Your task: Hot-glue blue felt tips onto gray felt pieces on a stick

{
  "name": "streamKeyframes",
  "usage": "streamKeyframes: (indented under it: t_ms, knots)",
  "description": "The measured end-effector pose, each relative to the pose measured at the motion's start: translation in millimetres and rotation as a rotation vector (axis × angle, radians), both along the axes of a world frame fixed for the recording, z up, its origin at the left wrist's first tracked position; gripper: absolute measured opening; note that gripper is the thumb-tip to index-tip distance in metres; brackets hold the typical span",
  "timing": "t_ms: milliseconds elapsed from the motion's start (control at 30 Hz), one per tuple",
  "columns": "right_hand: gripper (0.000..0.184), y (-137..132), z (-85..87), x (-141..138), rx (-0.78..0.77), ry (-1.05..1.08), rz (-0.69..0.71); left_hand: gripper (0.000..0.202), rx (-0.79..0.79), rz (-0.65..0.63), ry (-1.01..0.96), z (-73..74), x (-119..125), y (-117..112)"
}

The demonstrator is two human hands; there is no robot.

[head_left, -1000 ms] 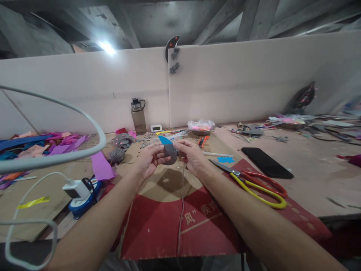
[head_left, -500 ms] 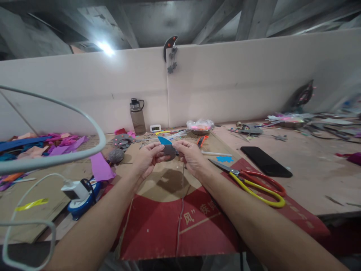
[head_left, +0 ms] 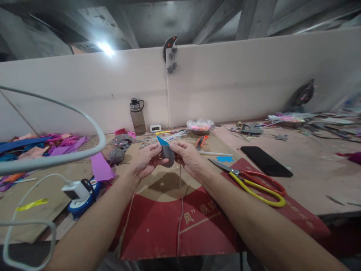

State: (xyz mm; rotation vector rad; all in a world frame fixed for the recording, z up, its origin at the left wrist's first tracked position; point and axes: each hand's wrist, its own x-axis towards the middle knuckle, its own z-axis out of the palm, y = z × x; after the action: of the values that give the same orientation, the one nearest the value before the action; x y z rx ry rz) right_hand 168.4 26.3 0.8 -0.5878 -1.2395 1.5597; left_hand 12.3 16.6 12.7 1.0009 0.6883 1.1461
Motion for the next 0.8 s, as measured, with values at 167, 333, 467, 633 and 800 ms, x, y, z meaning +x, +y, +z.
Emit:
streamKeyframes:
  t_ms: [167,333,467,633,800]
  knots:
    - [0.03,5.0,-3.1,0.3,-0.052,0.062,-0.081,0.01,0.044,0.062,-0.035,0.9,5.4,-2.1]
    - [0.029,5.0,-3.8,-0.2,-0.062,0.075,-0.117,0.017,0.113,0.073,-0.011,-0.3,9.9,-4.1]
    - [0.03,0.6,-1.6,-0.7,-0.05,0.063,-0.103,0.012,0.084,0.141,0.002,-3.2,10.0,-1.0]
    - [0.029,-1.2,-0.9,0.2,-0.044,0.085,-0.039,0.009,0.063,0.155,-0.015,-3.9,8.9,0.4]
    - [0.027,-0.4,-3.0,-1.9,-0.036,0.1,-0.041,0.023,0.103,0.213,-0.018,-4.5,10.0,-0.2]
